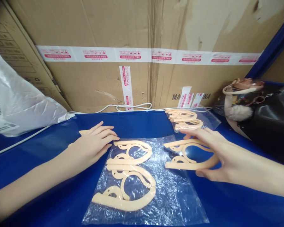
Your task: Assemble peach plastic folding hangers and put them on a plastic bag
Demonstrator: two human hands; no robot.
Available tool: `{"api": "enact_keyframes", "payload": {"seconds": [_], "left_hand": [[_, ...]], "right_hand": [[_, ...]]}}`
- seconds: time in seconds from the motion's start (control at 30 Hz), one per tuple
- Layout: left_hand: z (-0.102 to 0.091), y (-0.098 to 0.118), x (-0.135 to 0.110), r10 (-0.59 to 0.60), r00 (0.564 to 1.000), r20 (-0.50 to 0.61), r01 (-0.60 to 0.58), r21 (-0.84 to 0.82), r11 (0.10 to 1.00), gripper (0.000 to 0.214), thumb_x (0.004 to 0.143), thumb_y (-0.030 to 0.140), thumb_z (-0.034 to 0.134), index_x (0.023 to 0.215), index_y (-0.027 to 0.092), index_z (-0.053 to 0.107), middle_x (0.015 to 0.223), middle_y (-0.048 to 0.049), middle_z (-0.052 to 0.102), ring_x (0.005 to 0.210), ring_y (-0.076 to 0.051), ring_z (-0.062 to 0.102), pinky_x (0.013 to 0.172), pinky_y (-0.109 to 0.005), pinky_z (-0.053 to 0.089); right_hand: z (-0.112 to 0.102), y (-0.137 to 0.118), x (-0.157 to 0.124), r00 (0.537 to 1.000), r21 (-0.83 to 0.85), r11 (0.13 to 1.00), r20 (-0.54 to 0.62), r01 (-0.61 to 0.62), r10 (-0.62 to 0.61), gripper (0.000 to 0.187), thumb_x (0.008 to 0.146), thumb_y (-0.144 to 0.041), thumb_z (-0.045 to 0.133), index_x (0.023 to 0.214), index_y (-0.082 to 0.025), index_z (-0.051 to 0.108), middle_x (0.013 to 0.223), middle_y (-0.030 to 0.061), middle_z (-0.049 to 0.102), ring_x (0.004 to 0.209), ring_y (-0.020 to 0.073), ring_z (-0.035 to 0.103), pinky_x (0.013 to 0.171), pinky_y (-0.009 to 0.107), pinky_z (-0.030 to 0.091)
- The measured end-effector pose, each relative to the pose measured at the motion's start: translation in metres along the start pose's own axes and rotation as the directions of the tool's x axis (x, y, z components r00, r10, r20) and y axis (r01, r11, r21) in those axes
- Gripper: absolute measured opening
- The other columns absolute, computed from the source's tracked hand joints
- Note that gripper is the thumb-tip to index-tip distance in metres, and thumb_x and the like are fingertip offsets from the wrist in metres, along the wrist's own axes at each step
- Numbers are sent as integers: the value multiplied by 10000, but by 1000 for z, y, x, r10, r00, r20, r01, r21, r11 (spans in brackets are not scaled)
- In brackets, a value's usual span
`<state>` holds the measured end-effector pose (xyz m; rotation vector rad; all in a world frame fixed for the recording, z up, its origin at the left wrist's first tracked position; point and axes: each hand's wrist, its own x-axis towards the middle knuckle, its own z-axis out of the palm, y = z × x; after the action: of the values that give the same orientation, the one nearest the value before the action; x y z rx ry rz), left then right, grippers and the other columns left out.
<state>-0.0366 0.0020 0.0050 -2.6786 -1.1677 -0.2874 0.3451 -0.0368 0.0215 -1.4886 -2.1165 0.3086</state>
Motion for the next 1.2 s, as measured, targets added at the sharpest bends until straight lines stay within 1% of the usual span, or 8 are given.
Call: {"api": "enact_keyframes", "payload": {"seconds": [0.07,0.13,0.3,0.47,0.63,0.8,1.0,1.2], "left_hand": [[0,-5,4,5,1000,27,-5,-6,1000,323,916,117,382,1085,193,647,1076,-56,677,1162,-245,543,1160,-544,234],[0,-7,6,6,1000,28,-6,-24,1000,318,917,124,393,1074,218,653,1059,-43,682,1127,-230,555,1159,-550,224],[1,-6,8,42,999,7,-41,-86,995,282,918,119,443,1025,241,675,1004,-16,692,1085,-222,554,1141,-596,191],[0,-1,4,70,998,-7,-71,-120,990,224,926,122,501,990,234,683,962,-2,690,1049,-218,555,1129,-607,172],[3,0,1,80,996,-46,-83,-74,994,209,953,158,490,1004,219,684,946,-22,678,1006,-220,565,1113,-591,191],[7,-3,-1,133,990,-47,-133,-8,991,333,895,15,427,1035,200,665,975,-37,675,1027,-230,553,1106,-557,194],[5,0,-2,118,992,-52,-118,3,993,340,912,19,393,1027,201,657,983,-34,674,999,-215,553,1083,-500,236],[4,4,-2,105,993,-59,-107,-25,994,306,943,47,386,1013,193,645,964,-28,679,984,-214,567,1055,-475,266]], "right_hand": [[0,-2,4,975,66,997,216,39,-52,703,718,-301,740,1352,-428,464,1375,66,547,1248,316,532,966,359,507],[3,-7,7,952,134,991,300,16,-56,718,757,-311,731,1384,-425,398,1445,43,482,1299,295,485,982,320,496],[28,-20,11,973,200,980,223,19,-64,760,741,-455,741,1400,-314,390,1475,86,438,1319,325,443,1074,414,412],[44,-25,16,972,-123,974,164,191,-170,738,753,-559,685,1398,-358,389,1328,82,551,1227,377,466,1007,607,346],[35,-22,15,966,-355,899,69,258,-250,809,720,-645,677,1399,-316,386,1218,112,601,1177,375,481,971,560,292],[29,-19,6,970,-337,917,185,213,-157,603,791,-551,654,1320,-313,488,1188,87,640,1126,347,525,965,519,294],[47,-21,12,973,-168,964,142,207,-184,473,826,-507,631,1238,-302,518,1237,76,634,1149,347,539,971,533,332],[63,-36,16,980,-15,986,108,167,-165,612,848,-539,603,1389,-335,403,1267,66,621,1129,309,562,931,491,437]]}}
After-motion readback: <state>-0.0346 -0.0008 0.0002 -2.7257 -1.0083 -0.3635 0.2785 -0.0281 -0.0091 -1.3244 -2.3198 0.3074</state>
